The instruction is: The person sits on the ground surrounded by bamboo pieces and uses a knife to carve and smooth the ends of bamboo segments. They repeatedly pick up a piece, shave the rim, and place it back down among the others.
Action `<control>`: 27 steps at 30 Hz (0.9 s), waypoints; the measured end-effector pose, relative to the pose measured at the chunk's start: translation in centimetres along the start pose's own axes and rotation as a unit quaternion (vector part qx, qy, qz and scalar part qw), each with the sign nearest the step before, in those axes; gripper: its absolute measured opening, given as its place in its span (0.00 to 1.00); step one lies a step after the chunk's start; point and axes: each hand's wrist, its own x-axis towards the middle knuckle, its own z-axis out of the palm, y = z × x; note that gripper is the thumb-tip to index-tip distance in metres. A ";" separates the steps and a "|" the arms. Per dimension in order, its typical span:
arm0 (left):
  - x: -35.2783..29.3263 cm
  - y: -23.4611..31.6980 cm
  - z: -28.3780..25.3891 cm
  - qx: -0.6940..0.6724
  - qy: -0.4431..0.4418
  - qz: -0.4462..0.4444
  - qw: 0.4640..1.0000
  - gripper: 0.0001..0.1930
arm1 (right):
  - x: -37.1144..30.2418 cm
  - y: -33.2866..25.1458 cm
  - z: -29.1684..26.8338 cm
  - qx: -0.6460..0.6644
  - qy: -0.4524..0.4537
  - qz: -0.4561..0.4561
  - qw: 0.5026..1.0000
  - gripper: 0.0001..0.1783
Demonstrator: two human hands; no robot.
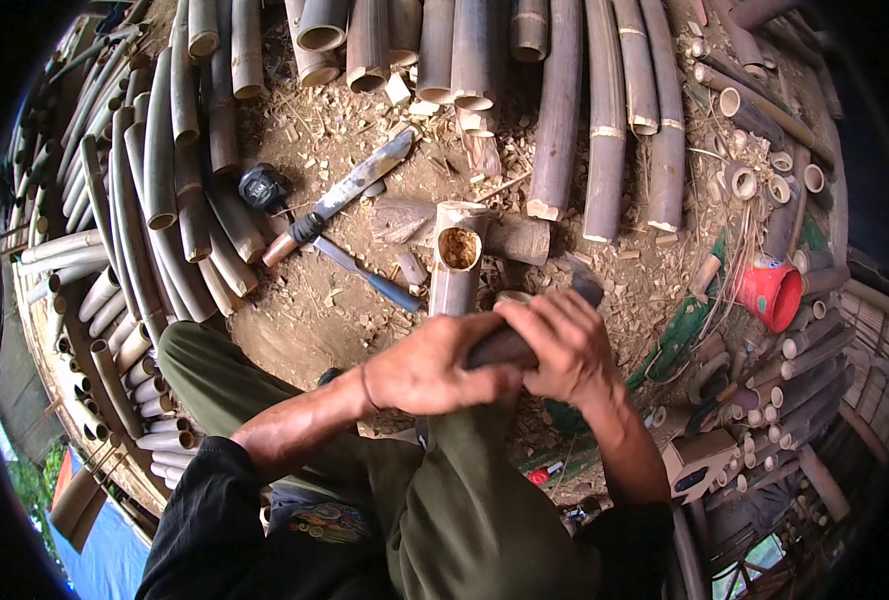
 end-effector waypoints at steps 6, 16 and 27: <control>0.7 -8.2 -3.7 -0.106 0.295 -0.041 0.949 0.40 | 1.1 4.1 4.0 0.475 0.345 0.161 0.793 0.09; 3.6 -14.2 -0.1 -0.016 0.287 -0.213 0.934 0.50 | 4.3 5.8 7.1 0.379 0.298 0.117 0.868 0.08; 4.5 -15.9 -0.5 -0.040 0.263 -0.166 0.949 0.46 | 2.6 7.4 8.2 0.527 0.342 0.114 0.769 0.08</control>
